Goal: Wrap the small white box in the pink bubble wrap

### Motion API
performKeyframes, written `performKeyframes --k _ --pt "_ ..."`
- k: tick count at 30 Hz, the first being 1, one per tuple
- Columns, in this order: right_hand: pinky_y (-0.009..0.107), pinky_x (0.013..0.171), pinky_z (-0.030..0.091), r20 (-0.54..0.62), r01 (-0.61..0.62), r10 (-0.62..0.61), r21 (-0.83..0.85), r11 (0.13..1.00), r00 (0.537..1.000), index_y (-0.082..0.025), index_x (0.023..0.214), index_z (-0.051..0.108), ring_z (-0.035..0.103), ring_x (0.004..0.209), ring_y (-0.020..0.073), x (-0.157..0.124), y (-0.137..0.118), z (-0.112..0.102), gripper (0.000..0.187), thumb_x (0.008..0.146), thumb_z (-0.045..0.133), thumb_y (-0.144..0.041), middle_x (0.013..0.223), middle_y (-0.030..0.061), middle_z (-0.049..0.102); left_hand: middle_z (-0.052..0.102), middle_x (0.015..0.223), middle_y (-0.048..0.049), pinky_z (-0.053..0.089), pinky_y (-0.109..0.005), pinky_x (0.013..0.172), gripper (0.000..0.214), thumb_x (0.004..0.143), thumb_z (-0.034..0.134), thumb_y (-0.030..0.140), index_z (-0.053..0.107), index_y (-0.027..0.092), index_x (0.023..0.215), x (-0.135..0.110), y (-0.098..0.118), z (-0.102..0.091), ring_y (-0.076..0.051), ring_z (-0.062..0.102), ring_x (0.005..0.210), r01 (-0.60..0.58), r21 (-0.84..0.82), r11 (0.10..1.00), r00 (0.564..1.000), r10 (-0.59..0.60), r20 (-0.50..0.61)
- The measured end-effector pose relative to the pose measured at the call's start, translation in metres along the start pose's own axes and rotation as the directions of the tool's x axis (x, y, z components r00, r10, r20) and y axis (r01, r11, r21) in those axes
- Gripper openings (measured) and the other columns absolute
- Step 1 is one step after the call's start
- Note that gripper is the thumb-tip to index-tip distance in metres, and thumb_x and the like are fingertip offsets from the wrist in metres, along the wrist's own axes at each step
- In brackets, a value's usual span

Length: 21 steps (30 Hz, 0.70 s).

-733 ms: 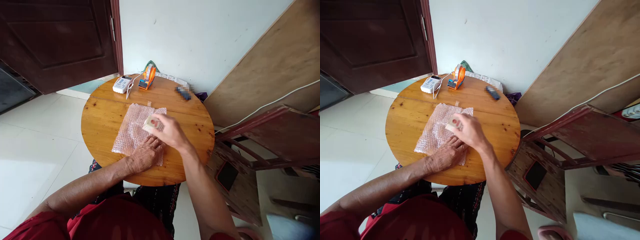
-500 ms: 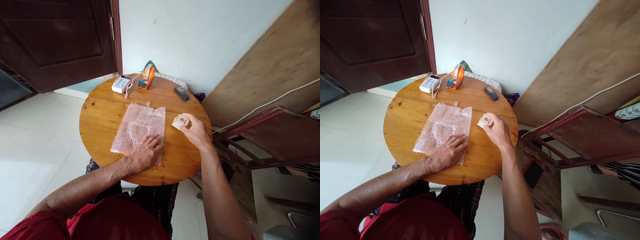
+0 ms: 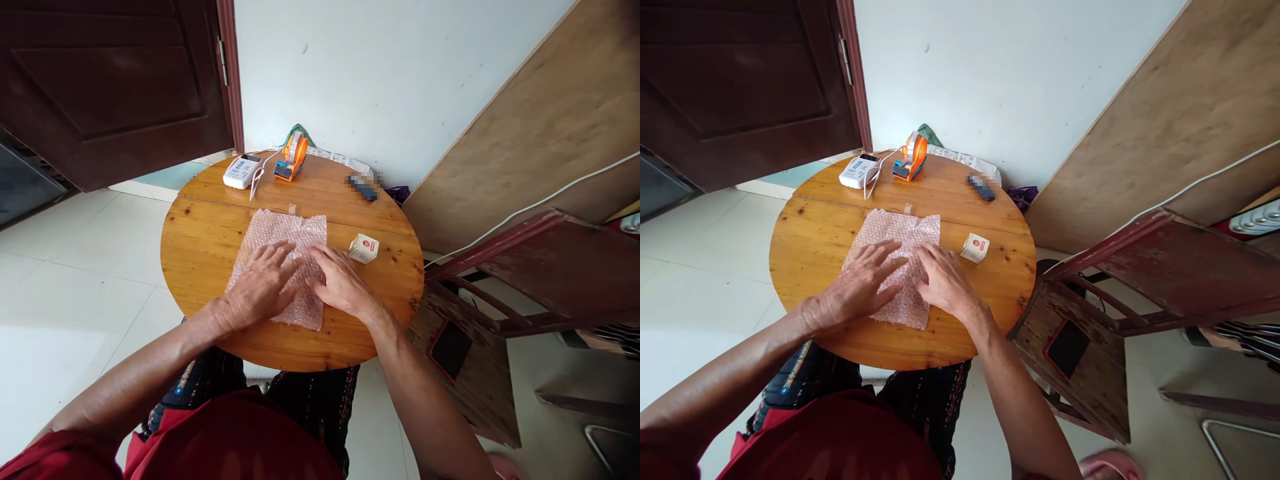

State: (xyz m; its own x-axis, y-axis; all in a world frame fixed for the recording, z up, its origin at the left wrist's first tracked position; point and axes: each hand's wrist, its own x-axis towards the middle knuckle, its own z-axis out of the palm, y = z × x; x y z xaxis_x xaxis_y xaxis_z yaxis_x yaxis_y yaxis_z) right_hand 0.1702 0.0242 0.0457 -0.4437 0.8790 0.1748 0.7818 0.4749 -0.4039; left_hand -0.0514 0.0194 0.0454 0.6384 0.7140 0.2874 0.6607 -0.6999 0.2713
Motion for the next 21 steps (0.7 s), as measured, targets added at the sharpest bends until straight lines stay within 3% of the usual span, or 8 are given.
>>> performKeyframes --k 4,7,11,15,17,19,20,21 --pt "0.056 0.119 0.043 0.142 -0.067 0.074 -0.058 0.996 0.987 -0.018 0.147 0.057 0.053 0.144 0.034 0.007 0.007 0.003 0.063 0.084 0.065 -0.019 0.157 0.017 0.055 0.053 0.154 -0.0206 0.041 -0.062 0.119 0.065 0.087 0.078 0.045 0.059 0.017 0.141 -0.007 -0.036 0.01 -0.041 0.047 0.145 0.14 0.048 0.989 0.986 -0.144 0.087" --pt "0.056 0.121 0.04 0.172 -0.082 0.094 -0.077 0.994 0.981 -0.015 0.147 0.057 0.052 0.146 0.0337 0.012 0.012 0.001 0.063 0.084 0.063 -0.019 0.158 0.0187 0.054 0.053 0.155 -0.0198 0.039 -0.06 0.12 0.069 0.086 0.078 0.05 0.058 0.017 0.143 -0.009 -0.046 0.02 -0.04 0.046 0.146 0.173 0.061 0.983 0.98 -0.178 0.092" --pt "0.058 0.122 0.039 0.137 -0.063 0.072 -0.068 0.996 0.988 -0.016 0.145 0.058 0.053 0.146 0.0327 0.014 0.018 0.003 0.062 0.083 0.059 -0.019 0.157 0.0172 0.055 0.054 0.153 -0.0205 0.039 -0.063 0.119 0.067 0.085 0.078 0.051 0.06 0.018 0.14 -0.011 -0.045 0.023 -0.041 0.046 0.145 0.196 0.035 0.98 0.98 -0.197 0.019" --pt "0.058 0.121 0.04 0.06 -0.042 0.043 -0.018 0.999 0.997 -0.019 0.144 0.06 0.053 0.146 0.0333 0.009 0.026 0.013 0.063 0.081 0.06 -0.02 0.157 0.0154 0.056 0.062 0.143 -0.0208 0.044 -0.064 0.115 0.043 0.093 0.067 0.045 0.068 0.017 0.126 -0.022 -0.019 0.0 -0.039 0.054 0.137 0.226 -0.192 0.955 0.969 -0.241 -0.059" --pt "0.058 0.121 0.041 0.024 -0.037 0.037 0.007 0.999 0.999 -0.019 0.144 0.06 0.053 0.145 0.0336 0.007 0.029 0.019 0.063 0.08 0.06 -0.021 0.157 0.0156 0.056 0.069 0.134 -0.0158 0.054 -0.05 0.107 0.037 0.1 0.052 0.04 0.07 0.019 0.125 -0.031 0.007 -0.018 -0.028 0.065 0.123 0.143 -0.512 0.847 0.988 -0.149 0.028" --pt "0.057 0.12 0.041 -0.006 -0.028 0.028 0.022 0.999 1.0 -0.019 0.143 0.061 0.054 0.144 0.033 0.005 0.031 0.024 0.063 0.081 0.058 -0.021 0.156 0.015 0.058 0.074 0.12 -0.01 0.06 -0.039 0.094 0.042 0.103 0.042 0.042 0.072 0.024 0.126 -0.038 0.037 -0.032 -0.023 0.071 0.109 0.104 -0.763 0.638 0.973 0.094 0.211" --pt "0.057 0.12 0.042 -0.017 -0.022 0.023 0.026 0.999 1.0 -0.02 0.143 0.062 0.055 0.144 0.0326 0.004 0.032 0.026 0.062 0.081 0.058 -0.021 0.155 0.0145 0.059 0.076 0.114 -0.0075 0.062 -0.037 0.086 0.045 0.099 0.044 0.048 0.075 0.028 0.125 -0.041 0.051 -0.036 -0.023 0.073 0.105 0.064 -0.821 0.567 0.918 0.289 0.271" --pt "0.057 0.12 0.042 -0.026 -0.017 0.017 0.029 0.999 1.0 -0.021 0.142 0.062 0.055 0.143 0.0323 0.004 0.033 0.027 0.061 0.081 0.057 -0.021 0.155 0.014 0.059 0.076 0.11 -0.0051 0.062 -0.037 0.079 0.046 0.092 0.051 0.055 0.077 0.033 0.123 -0.044 0.064 -0.037 -0.026 0.074 0.104 0.032 -0.85 0.526 0.827 0.463 0.317"
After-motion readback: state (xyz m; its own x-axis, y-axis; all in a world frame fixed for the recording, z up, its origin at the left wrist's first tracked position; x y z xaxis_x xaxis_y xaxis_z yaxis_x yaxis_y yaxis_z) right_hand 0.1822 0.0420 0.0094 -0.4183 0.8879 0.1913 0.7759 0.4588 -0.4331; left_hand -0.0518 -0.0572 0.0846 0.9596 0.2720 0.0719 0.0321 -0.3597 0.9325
